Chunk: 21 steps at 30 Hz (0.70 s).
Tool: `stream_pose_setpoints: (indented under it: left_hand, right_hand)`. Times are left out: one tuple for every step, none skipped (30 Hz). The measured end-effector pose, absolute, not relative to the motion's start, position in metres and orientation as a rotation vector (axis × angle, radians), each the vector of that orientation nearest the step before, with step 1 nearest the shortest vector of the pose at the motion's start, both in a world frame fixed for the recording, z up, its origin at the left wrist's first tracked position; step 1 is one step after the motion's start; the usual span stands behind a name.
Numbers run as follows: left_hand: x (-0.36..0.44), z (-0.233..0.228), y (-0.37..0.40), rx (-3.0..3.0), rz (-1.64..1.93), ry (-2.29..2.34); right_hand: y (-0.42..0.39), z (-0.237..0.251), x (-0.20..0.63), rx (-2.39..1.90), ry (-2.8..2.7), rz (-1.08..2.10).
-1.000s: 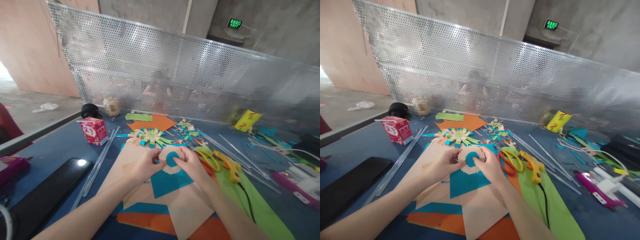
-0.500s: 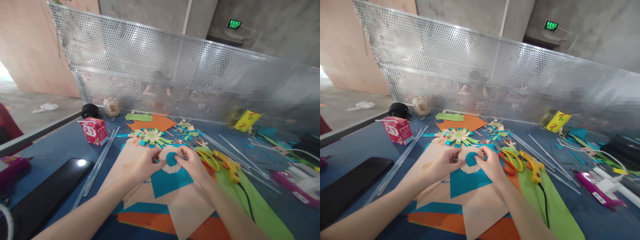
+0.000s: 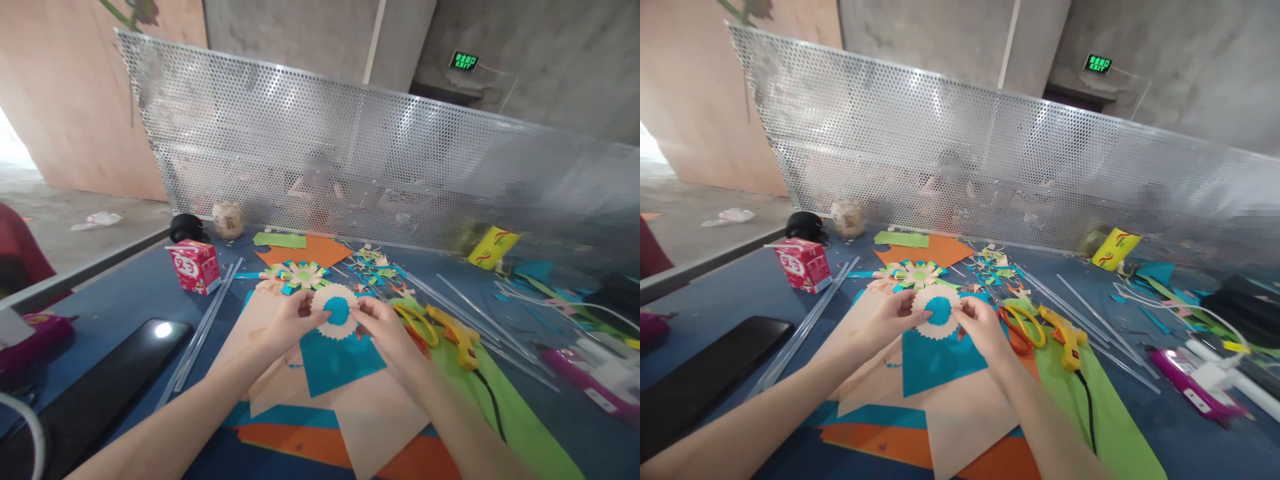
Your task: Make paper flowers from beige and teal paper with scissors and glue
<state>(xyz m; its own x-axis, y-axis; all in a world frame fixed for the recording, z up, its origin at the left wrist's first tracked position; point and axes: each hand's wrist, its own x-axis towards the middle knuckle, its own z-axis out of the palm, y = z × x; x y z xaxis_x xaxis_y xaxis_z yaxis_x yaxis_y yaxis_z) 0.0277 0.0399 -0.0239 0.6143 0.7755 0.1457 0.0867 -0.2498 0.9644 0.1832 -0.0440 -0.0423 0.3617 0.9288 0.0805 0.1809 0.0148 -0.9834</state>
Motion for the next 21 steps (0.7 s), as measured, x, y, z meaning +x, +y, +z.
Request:
stream_pose_setpoints:
  left_hand:
    - [0.028, -0.024, 0.040, 1.718, 0.753, 0.714]
    - [0.028, -0.025, 0.041, 1.720, 0.745, 0.724]
    - [0.028, -0.026, 0.042, 1.730, 0.740, 0.736]
    - [0.028, -0.027, 0.043, 1.741, 0.740, 0.749]
    - [0.027, -0.028, 0.044, 1.747, 0.740, 0.754]
    - [0.027, -0.028, 0.044, 1.749, 0.734, 0.746]
    - [0.025, -0.027, 0.044, 1.750, 0.724, 0.730]
    - [0.024, -0.026, 0.044, 1.752, 0.711, 0.714]
    - [0.023, -0.025, 0.043, 1.757, 0.701, 0.701]
    - [0.021, -0.023, 0.042, 1.764, 0.693, 0.693]
    - [0.020, -0.022, 0.041, 1.772, 0.688, 0.692]
    - [0.019, -0.020, 0.040, 1.782, 0.682, 0.685]
    - [0.019, -0.019, 0.040, 1.791, 0.671, 0.669]
    - [0.019, -0.018, 0.040, 1.802, 0.670, 0.654]
    - [0.019, -0.017, 0.040, 1.834, 0.691, 0.636]
    - [0.019, -0.016, 0.040, 1.882, 0.768, 0.652]
    - [0.019, -0.015, 0.040, 1.960, 0.882, 0.676]
    - [0.018, -0.015, 0.038, 2.081, 1.007, 0.676]
    - [0.017, -0.017, 0.034, 2.239, 1.085, 0.629]
    - [0.014, -0.020, 0.026, 2.402, 1.100, 0.532]
    - [0.011, -0.027, 0.014, 2.539, 1.047, 0.419]
  right_hand:
    - [-0.044, -0.043, 0.183, -1.447, -1.055, 0.803]
    - [-0.044, -0.044, 0.182, -1.442, -1.043, 0.801]
    - [-0.044, -0.044, 0.181, -1.440, -1.035, 0.800]
    - [-0.044, -0.044, 0.181, -1.441, -1.030, 0.799]
    - [-0.044, -0.045, 0.181, -1.445, -1.030, 0.798]
    - [-0.044, -0.045, 0.180, -1.449, -1.034, 0.800]
    - [-0.043, -0.045, 0.180, -1.455, -1.043, 0.806]
    - [-0.043, -0.045, 0.180, -1.461, -1.055, 0.816]
    - [-0.043, -0.045, 0.180, -1.463, -1.067, 0.831]
    - [-0.042, -0.045, 0.179, -1.459, -1.075, 0.847]
    - [-0.042, -0.044, 0.179, -1.449, -1.079, 0.861]
    - [-0.042, -0.044, 0.179, -1.435, -1.077, 0.873]
    - [-0.042, -0.043, 0.180, -1.421, -1.072, 0.880]
    - [-0.042, -0.042, 0.182, -1.409, -1.063, 0.881]
    - [-0.042, -0.041, 0.185, -1.402, -1.053, 0.877]
    - [-0.042, -0.041, 0.189, -1.402, -1.043, 0.867]
    - [-0.042, -0.041, 0.194, -1.407, -1.031, 0.851]
    - [-0.042, -0.041, 0.199, -1.411, -1.020, 0.831]
    - [-0.042, -0.042, 0.203, -1.414, -1.008, 0.808]
    - [-0.042, -0.042, 0.207, -1.410, -0.998, 0.791]
    - [-0.041, -0.043, 0.210, -1.403, -0.991, 0.783]
